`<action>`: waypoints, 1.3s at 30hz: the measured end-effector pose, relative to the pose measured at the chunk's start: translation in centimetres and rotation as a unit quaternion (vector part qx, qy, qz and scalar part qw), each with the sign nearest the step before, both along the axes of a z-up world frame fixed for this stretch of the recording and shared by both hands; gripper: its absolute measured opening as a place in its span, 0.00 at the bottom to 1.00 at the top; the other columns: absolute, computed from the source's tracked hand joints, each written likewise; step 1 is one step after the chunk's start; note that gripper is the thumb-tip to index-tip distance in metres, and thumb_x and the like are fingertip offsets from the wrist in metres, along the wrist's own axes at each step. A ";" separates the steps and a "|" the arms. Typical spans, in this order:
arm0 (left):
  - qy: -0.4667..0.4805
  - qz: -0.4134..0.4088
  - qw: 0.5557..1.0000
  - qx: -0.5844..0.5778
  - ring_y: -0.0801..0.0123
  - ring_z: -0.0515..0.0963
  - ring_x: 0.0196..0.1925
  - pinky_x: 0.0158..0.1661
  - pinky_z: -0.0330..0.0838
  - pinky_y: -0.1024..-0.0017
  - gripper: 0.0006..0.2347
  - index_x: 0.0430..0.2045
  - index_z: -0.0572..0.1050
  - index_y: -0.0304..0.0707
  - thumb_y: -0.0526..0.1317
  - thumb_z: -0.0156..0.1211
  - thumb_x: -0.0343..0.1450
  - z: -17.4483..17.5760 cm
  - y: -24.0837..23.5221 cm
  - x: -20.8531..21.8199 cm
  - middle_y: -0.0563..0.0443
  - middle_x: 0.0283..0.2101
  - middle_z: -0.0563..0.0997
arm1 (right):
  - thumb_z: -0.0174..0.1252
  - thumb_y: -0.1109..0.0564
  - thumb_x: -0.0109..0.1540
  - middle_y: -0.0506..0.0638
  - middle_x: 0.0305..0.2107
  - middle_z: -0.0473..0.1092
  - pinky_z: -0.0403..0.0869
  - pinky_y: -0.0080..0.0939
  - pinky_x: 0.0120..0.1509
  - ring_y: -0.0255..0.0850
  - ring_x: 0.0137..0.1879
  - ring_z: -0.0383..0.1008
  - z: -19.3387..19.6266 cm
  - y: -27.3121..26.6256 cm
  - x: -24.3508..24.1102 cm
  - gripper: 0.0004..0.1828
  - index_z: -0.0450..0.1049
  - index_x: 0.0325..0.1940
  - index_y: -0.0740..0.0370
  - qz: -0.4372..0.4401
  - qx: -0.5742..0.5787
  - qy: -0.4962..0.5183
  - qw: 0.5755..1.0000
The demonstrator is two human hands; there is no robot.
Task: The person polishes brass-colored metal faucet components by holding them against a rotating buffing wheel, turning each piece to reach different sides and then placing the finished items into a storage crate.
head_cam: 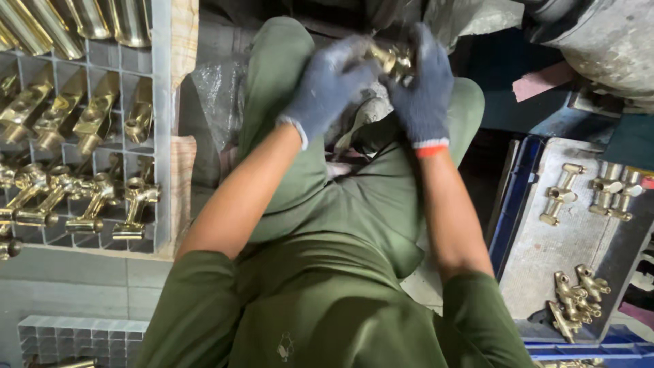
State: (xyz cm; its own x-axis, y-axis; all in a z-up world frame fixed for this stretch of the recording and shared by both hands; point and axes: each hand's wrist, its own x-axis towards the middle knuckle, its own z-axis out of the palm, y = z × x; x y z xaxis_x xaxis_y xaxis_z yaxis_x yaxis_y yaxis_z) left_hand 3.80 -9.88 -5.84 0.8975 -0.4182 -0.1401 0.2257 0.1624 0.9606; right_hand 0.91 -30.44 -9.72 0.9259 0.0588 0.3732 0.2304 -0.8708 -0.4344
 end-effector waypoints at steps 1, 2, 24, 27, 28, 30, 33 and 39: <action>0.026 0.000 1.000 0.007 0.81 0.79 0.39 0.36 0.76 0.76 0.14 0.52 0.75 0.37 0.38 0.61 0.72 -0.5 0.0 1.3 0.60 0.43 0.83 | 0.82 0.50 0.56 0.59 0.57 0.72 0.74 0.51 0.65 0.57 0.63 0.72 -0.7 -0.5 1.4 0.48 0.62 0.71 0.65 0.000 -0.005 0.004 1.000; 0.053 0.001 0.998 0.015 0.83 0.80 0.42 0.37 0.77 0.78 0.15 0.55 0.74 0.40 0.38 0.60 0.72 -1.1 -0.1 1.9 0.65 0.47 0.83 | 0.81 0.53 0.53 0.59 0.54 0.73 0.75 0.49 0.61 0.55 0.59 0.75 -1.5 -0.7 2.4 0.45 0.65 0.68 0.65 -0.001 0.031 0.020 0.999; -0.002 0.024 0.998 0.058 0.75 0.73 0.38 0.43 0.72 0.71 0.10 0.34 0.77 0.31 0.41 0.56 0.71 -8.3 -1.0 5.9 0.52 0.33 0.78 | 0.61 0.52 0.65 0.50 0.39 0.79 0.76 0.35 0.49 0.37 0.41 0.76 0.5 1.7 2.9 0.16 0.81 0.49 0.67 0.014 0.555 0.466 0.689; -0.005 0.026 0.999 0.042 0.72 0.78 0.41 0.44 0.74 0.69 0.11 0.39 0.77 0.34 0.42 0.61 0.68 -3.2 0.4 1.3 0.52 0.36 0.81 | 0.68 0.54 0.57 0.55 0.40 0.79 0.76 0.40 0.53 0.42 0.45 0.79 2.1 3.0 -0.6 0.22 0.78 0.51 0.69 -0.021 0.329 0.398 0.856; -0.008 0.034 0.994 0.107 0.69 0.80 0.39 0.42 0.76 0.66 0.13 0.38 0.76 0.35 0.43 0.65 0.65 -1.5 0.5 -1.4 0.51 0.35 0.82 | 0.71 0.54 0.53 0.56 0.41 0.78 0.76 0.41 0.54 0.43 0.46 0.79 2.5 3.9 -3.0 0.26 0.77 0.52 0.69 -0.054 0.216 0.362 0.905; -0.191 0.118 0.937 0.266 0.57 0.77 0.43 0.45 0.71 0.62 0.17 0.36 0.76 0.33 0.45 0.73 0.63 2.1 0.0 -4.9 0.43 0.37 0.80 | 0.68 0.57 0.62 0.60 0.54 0.75 0.75 0.45 0.65 0.48 0.59 0.77 3.0 6.2 -6.2 0.29 0.70 0.64 0.71 -0.057 0.199 0.153 0.966; -0.335 0.163 0.880 0.295 0.51 0.74 0.46 0.49 0.66 0.60 0.18 0.39 0.75 0.32 0.43 0.74 0.62 8.0 0.5 -6.6 0.38 0.40 0.78 | 0.67 0.59 0.65 0.65 0.64 0.69 0.71 0.49 0.74 0.54 0.70 0.73 5.2 7.4 -9.4 0.34 0.62 0.71 0.72 -0.055 0.156 0.026 0.986; -0.412 -0.236 0.879 0.045 0.65 0.79 0.44 0.53 0.72 0.63 0.17 0.45 0.79 0.38 0.41 0.73 0.64 14.3 4.0 -5.5 0.49 0.40 0.81 | 0.75 0.54 0.51 0.56 0.54 0.76 0.77 0.42 0.65 0.43 0.59 0.79 8.9 2.3 -14.3 0.36 0.73 0.61 0.63 0.080 0.244 0.288 0.922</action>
State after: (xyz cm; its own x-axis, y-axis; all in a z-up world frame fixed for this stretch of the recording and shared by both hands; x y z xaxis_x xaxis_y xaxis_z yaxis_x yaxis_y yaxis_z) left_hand -1.71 -5.90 8.47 0.4395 -0.7917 0.4243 -0.5305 0.1523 0.8339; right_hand -13.39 -28.11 -0.79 0.9728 0.1677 -0.1599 -0.0523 -0.5131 -0.8567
